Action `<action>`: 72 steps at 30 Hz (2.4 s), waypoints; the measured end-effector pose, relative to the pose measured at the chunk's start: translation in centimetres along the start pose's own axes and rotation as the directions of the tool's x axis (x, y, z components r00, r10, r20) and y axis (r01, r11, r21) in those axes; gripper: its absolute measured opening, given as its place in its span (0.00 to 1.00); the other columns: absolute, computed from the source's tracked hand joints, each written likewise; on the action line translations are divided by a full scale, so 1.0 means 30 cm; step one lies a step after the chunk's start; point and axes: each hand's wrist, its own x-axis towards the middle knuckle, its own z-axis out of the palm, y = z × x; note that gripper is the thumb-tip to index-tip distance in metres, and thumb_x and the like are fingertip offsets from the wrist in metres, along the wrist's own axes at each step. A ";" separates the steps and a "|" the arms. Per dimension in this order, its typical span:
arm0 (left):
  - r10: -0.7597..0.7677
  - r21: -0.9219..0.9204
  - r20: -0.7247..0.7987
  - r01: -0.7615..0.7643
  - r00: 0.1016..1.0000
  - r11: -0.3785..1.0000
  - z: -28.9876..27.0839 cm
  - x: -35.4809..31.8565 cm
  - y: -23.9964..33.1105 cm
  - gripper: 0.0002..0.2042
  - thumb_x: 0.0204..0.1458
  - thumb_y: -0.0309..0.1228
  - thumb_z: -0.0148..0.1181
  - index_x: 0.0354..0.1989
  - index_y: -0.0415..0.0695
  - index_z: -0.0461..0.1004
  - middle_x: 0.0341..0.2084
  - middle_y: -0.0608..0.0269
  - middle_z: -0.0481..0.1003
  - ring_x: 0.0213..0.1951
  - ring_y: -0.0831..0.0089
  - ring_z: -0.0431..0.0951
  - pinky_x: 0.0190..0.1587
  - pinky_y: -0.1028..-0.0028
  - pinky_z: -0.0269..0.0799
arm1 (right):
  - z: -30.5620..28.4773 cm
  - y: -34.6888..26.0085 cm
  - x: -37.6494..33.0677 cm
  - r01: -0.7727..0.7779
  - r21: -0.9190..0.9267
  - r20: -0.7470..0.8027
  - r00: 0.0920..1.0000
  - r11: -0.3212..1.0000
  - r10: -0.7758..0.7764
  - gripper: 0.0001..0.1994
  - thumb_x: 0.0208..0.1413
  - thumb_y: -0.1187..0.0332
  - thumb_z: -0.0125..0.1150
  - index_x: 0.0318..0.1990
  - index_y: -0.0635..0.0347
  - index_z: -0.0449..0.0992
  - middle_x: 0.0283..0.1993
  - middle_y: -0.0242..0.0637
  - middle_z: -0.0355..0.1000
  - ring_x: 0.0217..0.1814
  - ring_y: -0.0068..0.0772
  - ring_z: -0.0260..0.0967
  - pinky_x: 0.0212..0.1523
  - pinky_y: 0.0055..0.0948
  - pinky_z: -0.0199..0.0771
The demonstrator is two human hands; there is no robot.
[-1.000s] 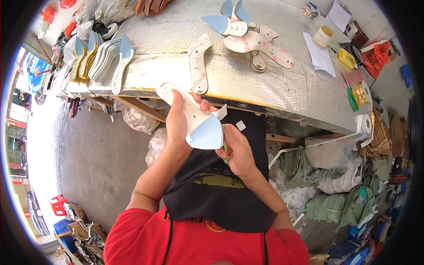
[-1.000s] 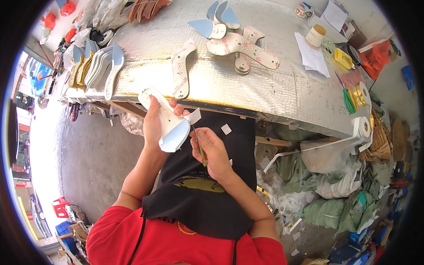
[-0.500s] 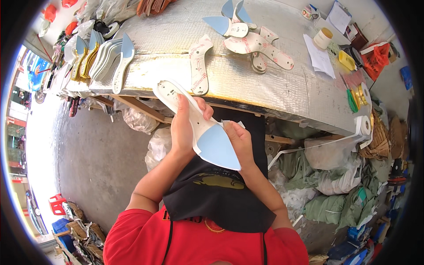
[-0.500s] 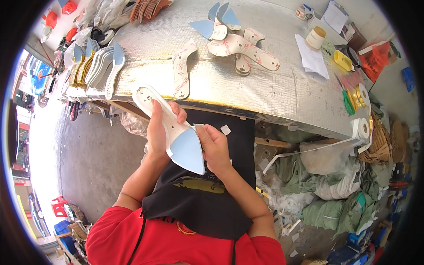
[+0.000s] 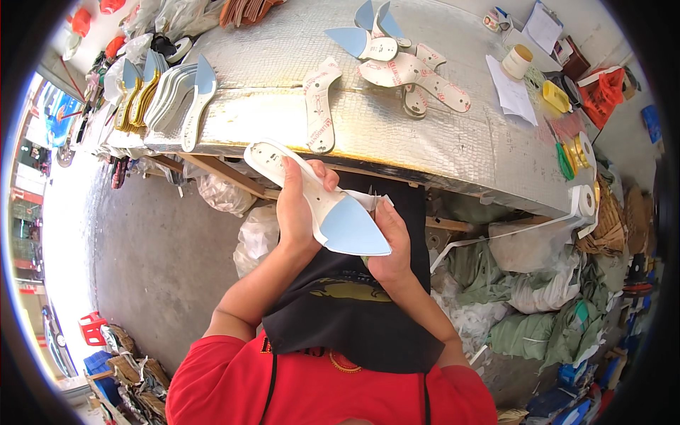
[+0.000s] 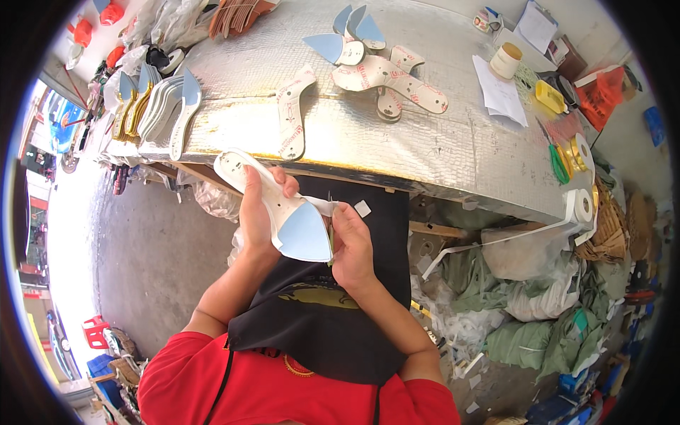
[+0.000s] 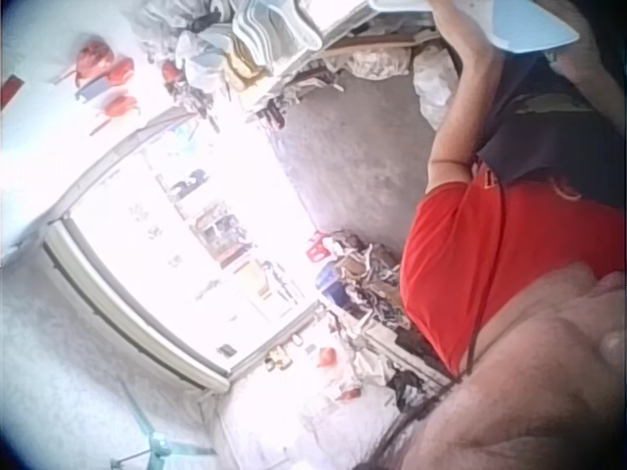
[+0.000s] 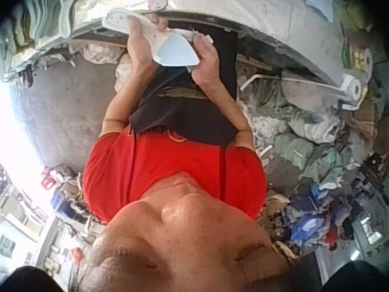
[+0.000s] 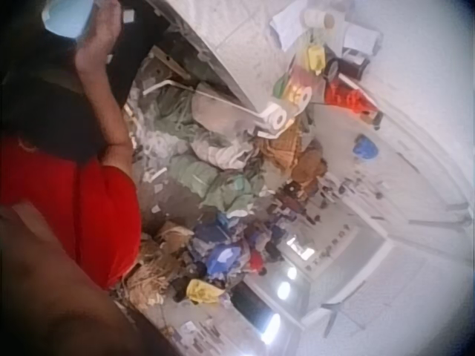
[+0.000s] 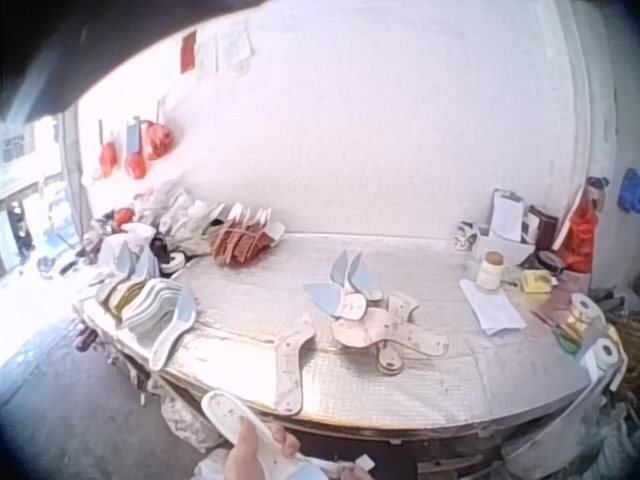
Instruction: The recorder is applying white adhesive or protective strips to the perimeter of light blue shoe insoles in a workshop setting.
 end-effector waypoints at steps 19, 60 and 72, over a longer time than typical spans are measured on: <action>-0.157 -0.276 0.074 0.171 0.985 0.946 -0.029 0.007 0.010 0.21 0.64 0.52 0.36 0.34 0.46 0.63 0.24 0.63 0.67 0.30 0.71 0.69 0.32 0.69 0.75 | 0.029 0.016 0.000 -0.128 0.046 0.162 0.980 0.991 0.119 0.12 0.64 0.59 0.52 0.41 0.59 0.67 0.30 0.29 0.67 0.23 0.16 0.61 0.19 0.17 0.57; 0.087 0.512 0.233 -0.198 0.968 0.835 -0.040 0.012 -0.106 0.22 0.55 0.43 0.62 0.48 0.35 0.72 0.38 0.58 0.78 0.44 0.67 0.77 0.49 0.68 0.70 | -0.034 -0.180 0.162 0.258 -0.857 0.178 0.961 0.446 -0.213 0.16 0.62 0.61 0.56 0.30 0.69 0.75 0.18 0.29 0.64 0.23 0.15 0.54 0.24 0.25 0.60; 0.062 0.638 0.143 -0.140 0.988 0.757 -0.010 0.038 -0.059 0.23 0.66 0.44 0.40 0.32 0.35 0.72 0.22 0.55 0.77 0.24 0.73 0.79 0.29 0.76 0.75 | -0.131 0.082 -0.005 0.305 -0.828 0.209 0.947 0.470 -0.245 0.11 0.62 0.68 0.54 0.37 0.68 0.77 0.17 0.39 0.67 0.17 0.18 0.61 0.20 0.24 0.62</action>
